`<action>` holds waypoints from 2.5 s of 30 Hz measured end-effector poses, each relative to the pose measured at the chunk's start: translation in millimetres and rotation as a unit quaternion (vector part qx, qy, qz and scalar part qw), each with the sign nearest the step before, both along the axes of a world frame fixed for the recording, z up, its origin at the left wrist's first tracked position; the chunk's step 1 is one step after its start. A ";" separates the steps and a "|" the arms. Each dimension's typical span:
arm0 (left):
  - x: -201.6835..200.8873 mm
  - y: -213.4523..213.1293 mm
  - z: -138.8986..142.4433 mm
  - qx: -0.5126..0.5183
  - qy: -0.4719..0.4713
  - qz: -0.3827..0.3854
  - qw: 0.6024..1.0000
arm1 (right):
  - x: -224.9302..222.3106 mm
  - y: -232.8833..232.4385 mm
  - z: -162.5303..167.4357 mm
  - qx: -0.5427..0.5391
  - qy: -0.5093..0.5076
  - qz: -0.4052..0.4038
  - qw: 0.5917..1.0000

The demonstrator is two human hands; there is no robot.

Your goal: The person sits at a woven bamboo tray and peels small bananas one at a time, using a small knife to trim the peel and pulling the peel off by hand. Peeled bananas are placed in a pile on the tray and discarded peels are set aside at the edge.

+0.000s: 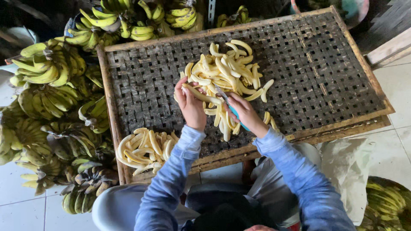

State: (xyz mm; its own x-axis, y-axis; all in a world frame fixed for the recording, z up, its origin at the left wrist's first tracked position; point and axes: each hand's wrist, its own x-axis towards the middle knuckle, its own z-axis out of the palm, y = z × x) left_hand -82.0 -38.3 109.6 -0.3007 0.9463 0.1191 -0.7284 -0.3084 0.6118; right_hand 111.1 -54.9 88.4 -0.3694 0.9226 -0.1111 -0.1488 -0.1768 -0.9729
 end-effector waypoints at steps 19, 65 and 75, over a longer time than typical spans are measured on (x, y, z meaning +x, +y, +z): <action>42.3 15.5 61.0 -0.090 -0.070 0.104 0.988 | -18.9 -62.1 109.8 0.361 -0.301 -0.052 0.881; 65.5 43.4 -137.4 -0.091 0.643 -0.009 0.760 | 47.8 56.7 -21.8 0.299 -0.708 -0.146 0.622; -225.0 -47.2 -141.7 -0.280 0.909 -0.104 0.292 | 40.3 36.0 -6.5 0.254 -0.621 -0.112 0.733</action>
